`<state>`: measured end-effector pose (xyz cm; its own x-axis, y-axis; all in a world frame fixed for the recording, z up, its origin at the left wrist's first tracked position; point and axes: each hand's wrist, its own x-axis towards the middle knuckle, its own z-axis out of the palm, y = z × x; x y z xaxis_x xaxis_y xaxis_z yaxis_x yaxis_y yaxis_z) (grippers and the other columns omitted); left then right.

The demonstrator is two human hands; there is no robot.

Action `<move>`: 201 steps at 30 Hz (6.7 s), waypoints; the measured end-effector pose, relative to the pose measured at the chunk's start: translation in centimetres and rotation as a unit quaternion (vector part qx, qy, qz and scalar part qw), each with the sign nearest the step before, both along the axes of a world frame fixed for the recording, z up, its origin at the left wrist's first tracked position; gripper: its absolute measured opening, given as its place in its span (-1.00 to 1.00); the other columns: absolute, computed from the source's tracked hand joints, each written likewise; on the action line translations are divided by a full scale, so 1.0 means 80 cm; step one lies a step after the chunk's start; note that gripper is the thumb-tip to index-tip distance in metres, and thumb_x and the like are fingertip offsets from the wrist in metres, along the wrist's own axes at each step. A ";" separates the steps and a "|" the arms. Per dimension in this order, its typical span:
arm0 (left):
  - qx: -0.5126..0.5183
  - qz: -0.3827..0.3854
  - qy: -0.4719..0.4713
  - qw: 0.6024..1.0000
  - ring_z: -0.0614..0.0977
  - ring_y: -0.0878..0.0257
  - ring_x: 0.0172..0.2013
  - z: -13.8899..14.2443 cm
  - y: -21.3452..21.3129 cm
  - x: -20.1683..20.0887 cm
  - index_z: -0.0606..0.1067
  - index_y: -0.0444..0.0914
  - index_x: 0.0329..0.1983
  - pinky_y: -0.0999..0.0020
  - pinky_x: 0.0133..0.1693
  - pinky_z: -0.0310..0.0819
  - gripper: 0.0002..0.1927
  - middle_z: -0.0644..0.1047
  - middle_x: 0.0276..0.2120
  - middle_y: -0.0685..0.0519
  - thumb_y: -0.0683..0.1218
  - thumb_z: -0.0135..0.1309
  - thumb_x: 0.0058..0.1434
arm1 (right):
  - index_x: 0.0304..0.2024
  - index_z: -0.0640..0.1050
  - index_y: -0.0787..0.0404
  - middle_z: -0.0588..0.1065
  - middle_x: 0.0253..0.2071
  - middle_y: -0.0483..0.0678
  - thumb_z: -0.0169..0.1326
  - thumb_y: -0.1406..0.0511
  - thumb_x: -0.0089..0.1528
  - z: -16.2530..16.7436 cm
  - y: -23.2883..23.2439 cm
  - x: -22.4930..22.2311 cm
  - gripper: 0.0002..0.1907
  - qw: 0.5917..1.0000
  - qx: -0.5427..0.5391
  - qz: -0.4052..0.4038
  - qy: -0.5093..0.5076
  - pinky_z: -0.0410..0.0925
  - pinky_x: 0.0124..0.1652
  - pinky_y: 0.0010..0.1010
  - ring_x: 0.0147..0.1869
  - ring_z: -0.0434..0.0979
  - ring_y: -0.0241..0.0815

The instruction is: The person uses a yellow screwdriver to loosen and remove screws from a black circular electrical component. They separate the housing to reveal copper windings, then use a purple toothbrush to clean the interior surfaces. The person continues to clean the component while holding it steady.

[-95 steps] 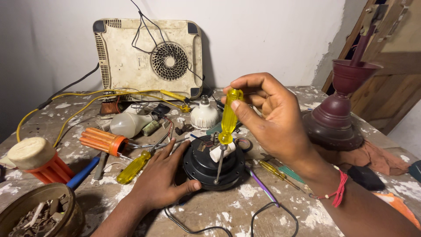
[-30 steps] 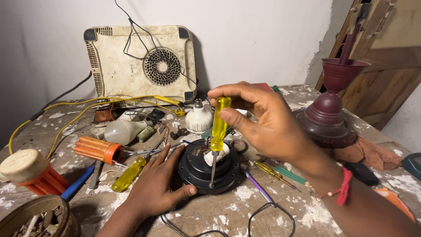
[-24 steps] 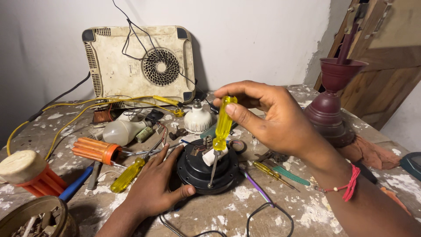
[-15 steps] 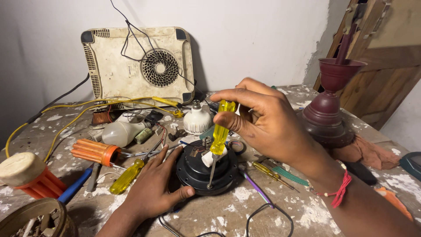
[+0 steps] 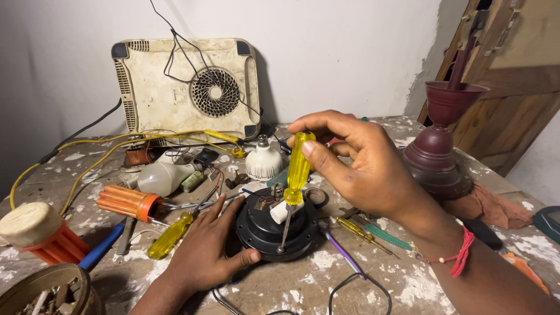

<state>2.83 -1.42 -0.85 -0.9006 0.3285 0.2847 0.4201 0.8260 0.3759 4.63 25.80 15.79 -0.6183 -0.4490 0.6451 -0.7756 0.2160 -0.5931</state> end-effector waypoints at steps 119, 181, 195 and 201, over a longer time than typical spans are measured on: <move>0.018 -0.011 0.005 1.000 0.08 -0.25 0.44 -0.004 -0.017 -0.004 0.07 -0.24 0.51 -0.13 0.34 -0.09 0.25 0.10 0.42 -0.40 0.62 0.01 -0.05 | 0.19 0.52 0.36 0.42 0.04 -0.04 0.19 0.47 0.28 -0.021 -0.030 -0.014 -0.60 0.999 -0.024 0.038 0.013 0.42 0.11 -0.47 0.10 0.46 -0.30; 0.014 -0.006 0.003 1.000 0.07 -0.25 0.45 -0.009 -0.014 -0.010 0.06 -0.22 0.52 -0.15 0.33 -0.07 0.26 0.07 0.43 -0.39 0.64 -0.02 -0.06 | 0.30 0.44 0.29 0.39 -0.01 -0.09 0.04 0.46 0.33 -0.019 -0.017 -0.020 -0.54 0.999 0.020 0.011 -0.030 0.34 0.13 -0.50 0.09 0.41 -0.36; 0.022 -0.009 0.019 1.000 0.08 -0.23 0.44 -0.011 -0.023 0.000 0.09 -0.24 0.50 -0.12 0.34 -0.07 0.23 0.12 0.41 -0.41 0.62 -0.01 -0.04 | 0.22 0.44 0.38 0.47 0.01 -0.02 0.08 0.46 0.33 -0.012 -0.003 -0.009 -0.60 0.998 -0.047 0.023 -0.021 0.43 0.17 -0.46 0.13 0.48 -0.31; 0.015 -0.015 0.016 1.000 0.08 -0.21 0.46 -0.012 -0.022 0.001 0.07 -0.24 0.50 -0.13 0.34 -0.10 0.23 0.13 0.41 -0.36 0.61 -0.01 -0.03 | 0.20 0.40 0.38 0.45 0.08 -0.02 0.10 0.50 0.34 -0.023 0.063 0.009 -0.62 0.992 -0.096 -0.067 0.050 0.39 0.17 -0.50 0.17 0.47 -0.32</move>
